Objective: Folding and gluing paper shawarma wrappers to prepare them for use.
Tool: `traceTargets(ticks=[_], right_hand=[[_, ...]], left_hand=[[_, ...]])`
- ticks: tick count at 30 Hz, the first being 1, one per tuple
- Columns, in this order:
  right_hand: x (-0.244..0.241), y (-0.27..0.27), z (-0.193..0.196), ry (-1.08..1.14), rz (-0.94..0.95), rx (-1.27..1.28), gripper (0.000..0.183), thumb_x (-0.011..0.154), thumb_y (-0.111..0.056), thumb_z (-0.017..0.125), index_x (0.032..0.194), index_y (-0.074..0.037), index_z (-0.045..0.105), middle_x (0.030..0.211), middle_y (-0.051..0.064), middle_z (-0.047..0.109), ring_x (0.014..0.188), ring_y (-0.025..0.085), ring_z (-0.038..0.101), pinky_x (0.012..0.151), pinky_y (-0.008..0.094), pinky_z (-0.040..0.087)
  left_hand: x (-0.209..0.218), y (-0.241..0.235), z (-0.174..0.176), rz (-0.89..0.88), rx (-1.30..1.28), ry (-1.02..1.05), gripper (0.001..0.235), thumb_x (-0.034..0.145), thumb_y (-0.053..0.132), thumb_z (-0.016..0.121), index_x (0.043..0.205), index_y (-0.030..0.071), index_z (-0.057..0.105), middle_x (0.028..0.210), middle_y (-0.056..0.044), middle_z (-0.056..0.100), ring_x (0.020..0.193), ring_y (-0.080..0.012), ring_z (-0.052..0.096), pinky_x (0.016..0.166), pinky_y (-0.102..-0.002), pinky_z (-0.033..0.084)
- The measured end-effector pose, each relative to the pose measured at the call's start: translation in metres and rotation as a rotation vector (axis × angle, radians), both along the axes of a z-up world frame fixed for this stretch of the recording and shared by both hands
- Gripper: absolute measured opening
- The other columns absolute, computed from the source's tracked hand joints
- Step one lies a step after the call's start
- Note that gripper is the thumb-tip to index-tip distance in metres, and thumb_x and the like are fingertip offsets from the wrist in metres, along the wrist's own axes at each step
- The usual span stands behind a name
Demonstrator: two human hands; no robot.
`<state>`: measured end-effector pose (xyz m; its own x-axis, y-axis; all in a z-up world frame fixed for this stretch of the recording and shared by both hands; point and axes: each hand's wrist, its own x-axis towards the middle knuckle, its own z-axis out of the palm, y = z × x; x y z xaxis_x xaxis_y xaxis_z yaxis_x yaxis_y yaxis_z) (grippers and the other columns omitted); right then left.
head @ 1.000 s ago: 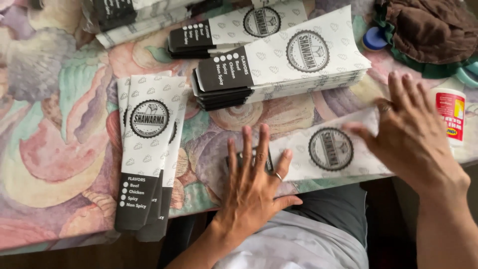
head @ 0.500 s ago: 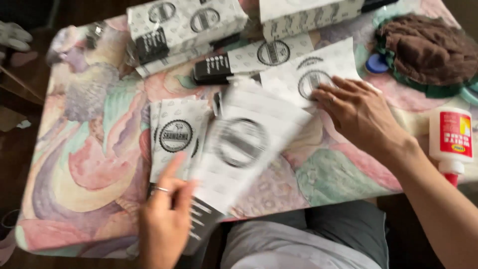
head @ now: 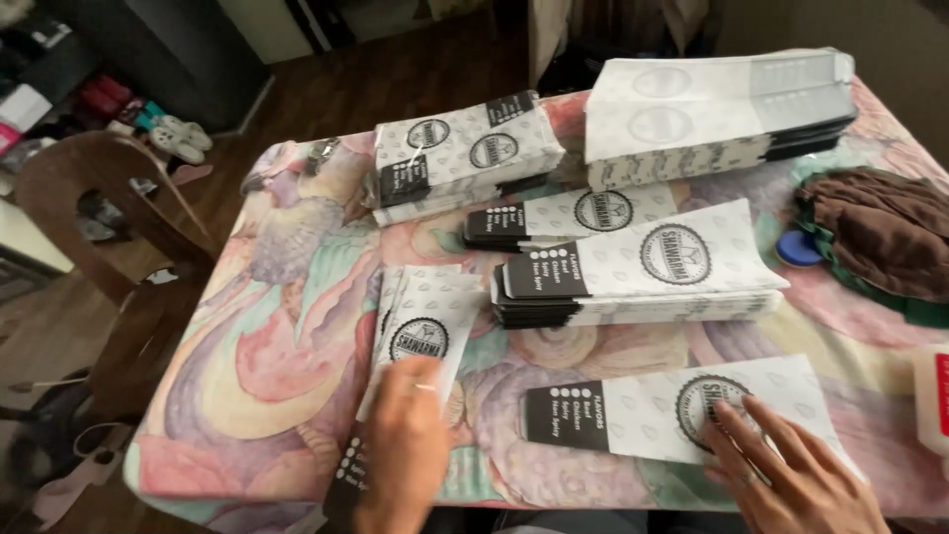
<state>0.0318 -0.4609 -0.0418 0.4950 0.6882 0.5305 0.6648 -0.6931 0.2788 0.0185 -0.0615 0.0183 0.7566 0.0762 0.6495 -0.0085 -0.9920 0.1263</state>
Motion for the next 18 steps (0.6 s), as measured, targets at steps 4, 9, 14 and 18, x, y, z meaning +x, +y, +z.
traceTargets(ticks=[4,9,14,18], right_hand=[[0.008,-0.036,-0.013,0.088,0.005,0.185,0.069,0.08,-0.042,0.07,0.144,-0.019,0.056,0.152,0.002,0.057,0.139,0.027,0.057,0.108,0.042,0.053],[0.016,-0.109,-0.087,0.093,-0.065,0.134,0.049,0.083,-0.037,0.066,0.132,-0.04,0.063,0.152,-0.011,0.058,0.143,0.025,0.057,0.094,0.044,0.061],[0.035,-0.144,-0.13,0.19,0.096,-0.004,0.062,0.08,-0.06,0.061,0.137,-0.036,0.06,0.157,-0.008,0.051,0.144,0.024,0.05,0.117,0.043,0.044],[0.041,-0.156,-0.159,0.226,0.125,0.005,0.053,0.075,-0.065,0.069,0.125,-0.047,0.069,0.157,-0.005,0.052,0.141,0.029,0.053,0.115,0.048,0.045]], left_hand=[[0.002,-0.07,0.011,-0.786,-0.125,0.176,0.024,0.093,-0.006,0.064,0.116,-0.005,0.069,0.118,-0.024,0.068,0.111,-0.0401,0.067,0.096,-0.046,0.057],[0.008,-0.096,-0.044,-0.936,-0.001,0.144,0.016,0.095,-0.001,0.068,0.108,-0.003,0.077,0.117,-0.023,0.074,0.114,-0.0483,0.067,0.083,-0.058,0.059],[0.013,-0.096,-0.055,-0.93,-0.017,0.11,0.008,0.097,0.002,0.074,0.102,-0.002,0.079,0.115,-0.024,0.076,0.108,-0.0484,0.07,0.071,-0.055,0.059],[0.013,-0.096,-0.054,-0.936,-0.012,0.065,0.008,0.097,-0.001,0.069,0.099,-0.002,0.077,0.113,-0.023,0.076,0.108,-0.0477,0.07,0.065,-0.05,0.057]])
